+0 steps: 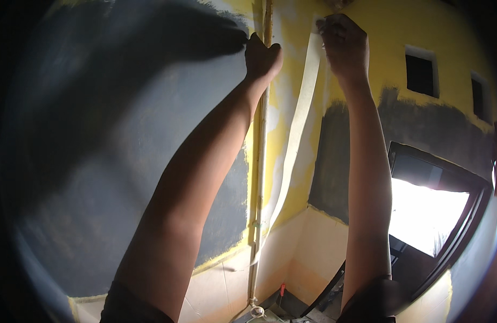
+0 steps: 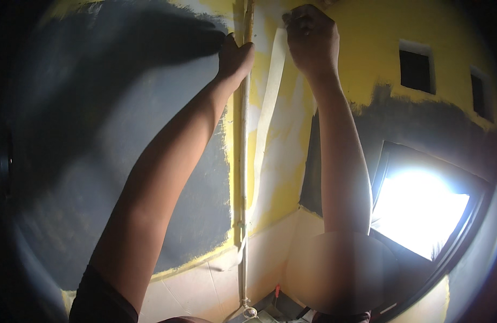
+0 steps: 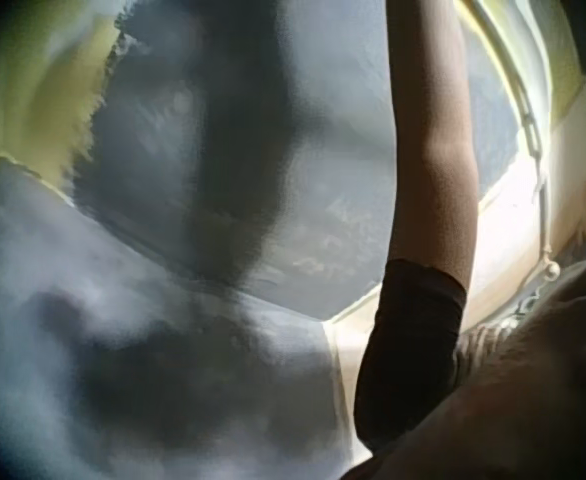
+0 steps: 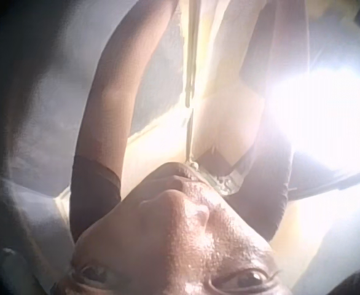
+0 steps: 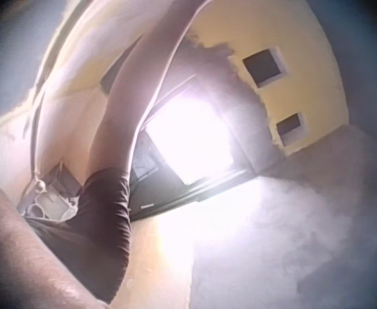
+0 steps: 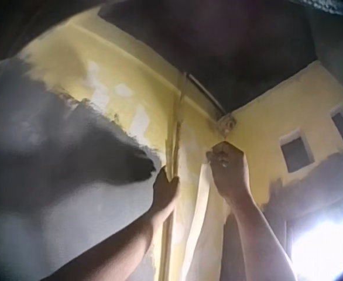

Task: The person applies masking tape along a vertical white pipe against a wall. The person pulls lengths of tape from a roll and presses them onto the wall behind the pipe.

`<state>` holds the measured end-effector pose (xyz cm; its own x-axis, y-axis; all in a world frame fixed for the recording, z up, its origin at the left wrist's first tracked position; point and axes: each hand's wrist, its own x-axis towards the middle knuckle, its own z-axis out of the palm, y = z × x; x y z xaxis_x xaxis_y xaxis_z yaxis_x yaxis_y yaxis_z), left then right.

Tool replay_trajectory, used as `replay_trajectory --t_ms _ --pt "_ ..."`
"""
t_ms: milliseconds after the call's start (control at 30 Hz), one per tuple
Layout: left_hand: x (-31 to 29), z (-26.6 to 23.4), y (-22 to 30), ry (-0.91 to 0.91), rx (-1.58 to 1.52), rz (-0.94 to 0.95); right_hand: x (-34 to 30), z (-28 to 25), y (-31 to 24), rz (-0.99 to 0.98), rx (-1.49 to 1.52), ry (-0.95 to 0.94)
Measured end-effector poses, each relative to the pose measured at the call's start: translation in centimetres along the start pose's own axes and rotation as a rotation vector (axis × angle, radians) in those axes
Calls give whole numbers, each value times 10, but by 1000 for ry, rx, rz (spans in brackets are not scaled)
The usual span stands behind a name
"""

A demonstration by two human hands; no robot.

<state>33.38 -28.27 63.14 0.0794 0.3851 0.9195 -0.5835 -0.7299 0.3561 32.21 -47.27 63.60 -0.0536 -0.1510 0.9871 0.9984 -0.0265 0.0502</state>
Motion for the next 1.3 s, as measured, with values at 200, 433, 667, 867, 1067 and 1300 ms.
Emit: replay_trajectory --t_ms 200,433,667,867,1067,1300 --pt "33 53 -3 86 303 -22 -39 -15 24 -134 -41 -10" --pt "73 63 7 19 519 -47 -52 -20 68 -37 100 -20" --pt "109 66 -7 -37 371 70 -33 7 120 -2 195 -15" --pt "132 43 -25 -175 155 158 23 57 131 479 618 -94" --pt "156 40 -24 -344 42 99 119 102 178 63 187 -256" --pt "143 39 -24 -468 -396 36 166 146 174 -186 -53 -163"
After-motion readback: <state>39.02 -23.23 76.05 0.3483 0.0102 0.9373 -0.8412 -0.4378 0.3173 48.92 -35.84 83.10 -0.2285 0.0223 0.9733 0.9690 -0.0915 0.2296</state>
